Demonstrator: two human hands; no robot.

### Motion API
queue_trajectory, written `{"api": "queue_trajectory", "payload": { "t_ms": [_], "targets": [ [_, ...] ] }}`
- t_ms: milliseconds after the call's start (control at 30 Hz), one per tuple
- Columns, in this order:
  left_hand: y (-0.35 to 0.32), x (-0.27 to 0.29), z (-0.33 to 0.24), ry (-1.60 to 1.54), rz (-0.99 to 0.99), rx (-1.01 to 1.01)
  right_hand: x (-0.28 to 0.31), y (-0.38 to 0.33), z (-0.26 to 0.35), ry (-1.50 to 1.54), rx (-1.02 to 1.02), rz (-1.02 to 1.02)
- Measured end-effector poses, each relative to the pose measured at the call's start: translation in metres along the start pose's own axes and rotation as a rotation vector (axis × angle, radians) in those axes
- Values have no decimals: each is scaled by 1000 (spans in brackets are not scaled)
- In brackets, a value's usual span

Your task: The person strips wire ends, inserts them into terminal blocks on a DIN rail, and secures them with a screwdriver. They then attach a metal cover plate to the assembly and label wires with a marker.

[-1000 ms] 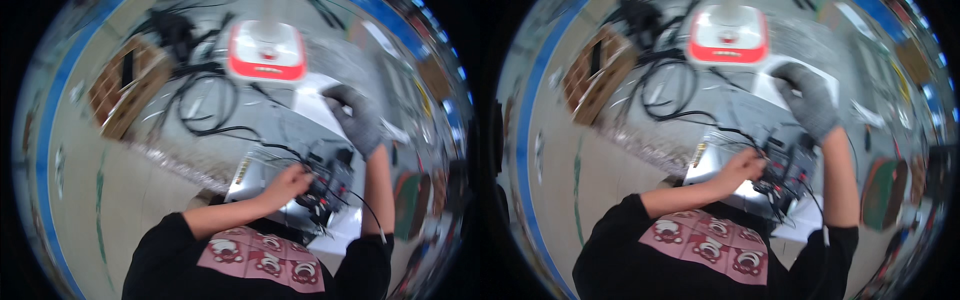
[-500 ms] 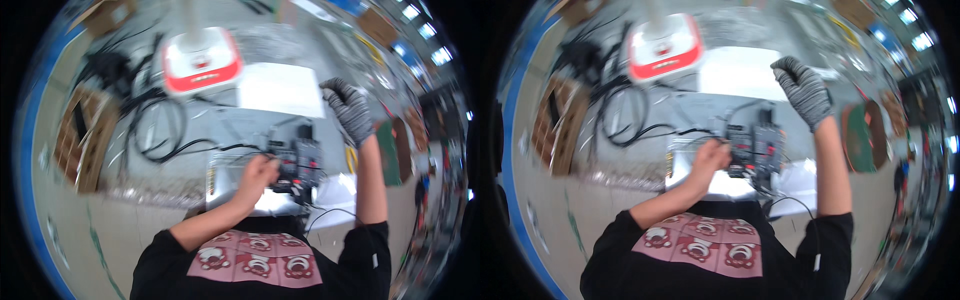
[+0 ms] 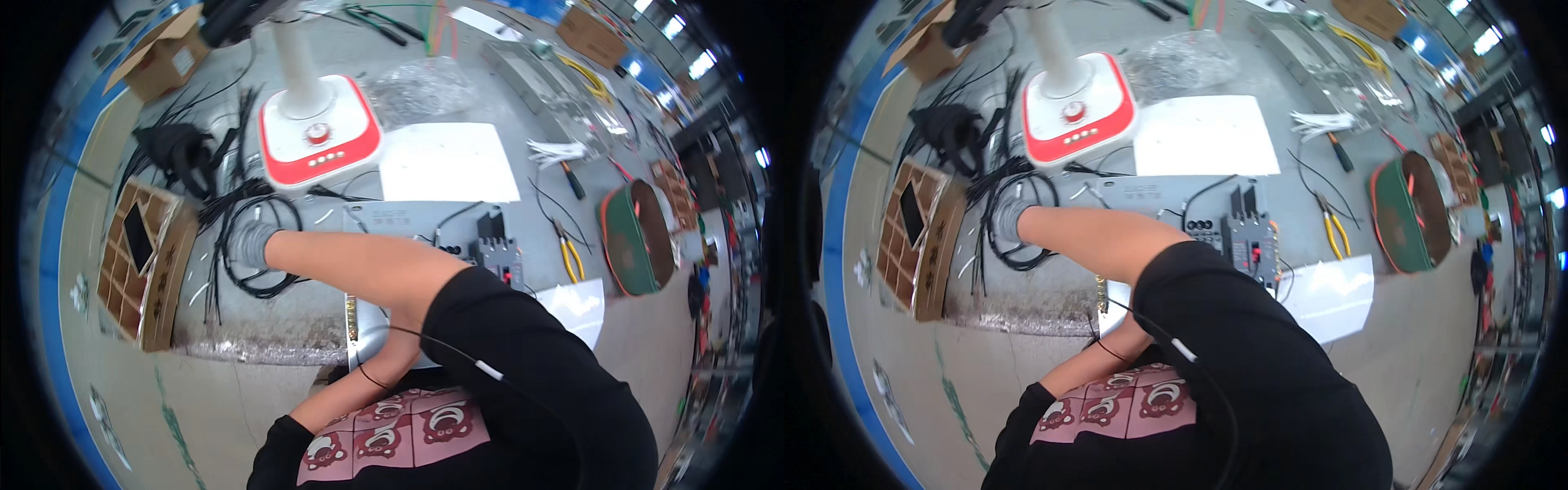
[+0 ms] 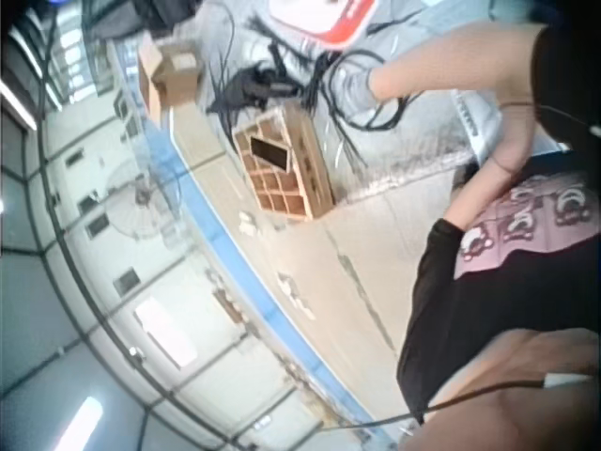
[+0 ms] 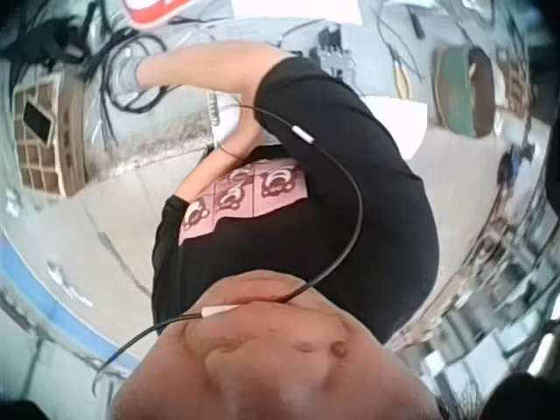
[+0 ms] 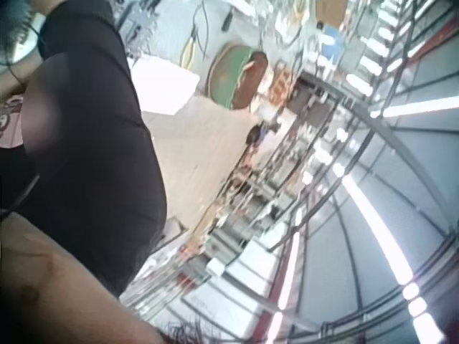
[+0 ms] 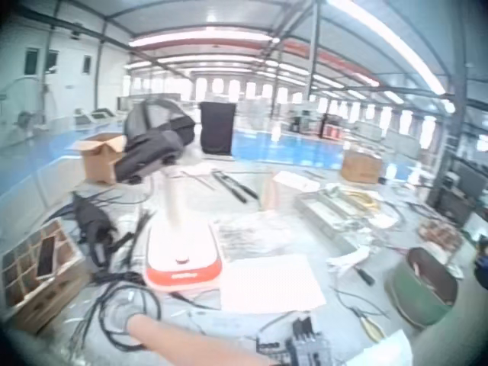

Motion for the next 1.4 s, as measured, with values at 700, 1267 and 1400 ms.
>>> {"api": "queue_trajectory", "payload": {
  "t_ms": [700,1267,1400],
  "targets": [
    [14,-74,-32,576,-258,-410,95,-437,-5,770,-693,-310],
    [11,-67,-43,1066,-181,-233,76,-456,-38,921,-529,103],
    [19,-67,-49,1138,-113,-217,64,-456,-42,1057,-494,48]
  ]
}}
Point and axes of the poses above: each hand's wrist, its own y-axis towards the middle knuckle, its own x-axis out of the back of the hand, z = x × y, the point moved 3 cm from there along y, towards the middle knuckle, and after that the axes turned 6 degrees about -y, right-handed, at the moved point
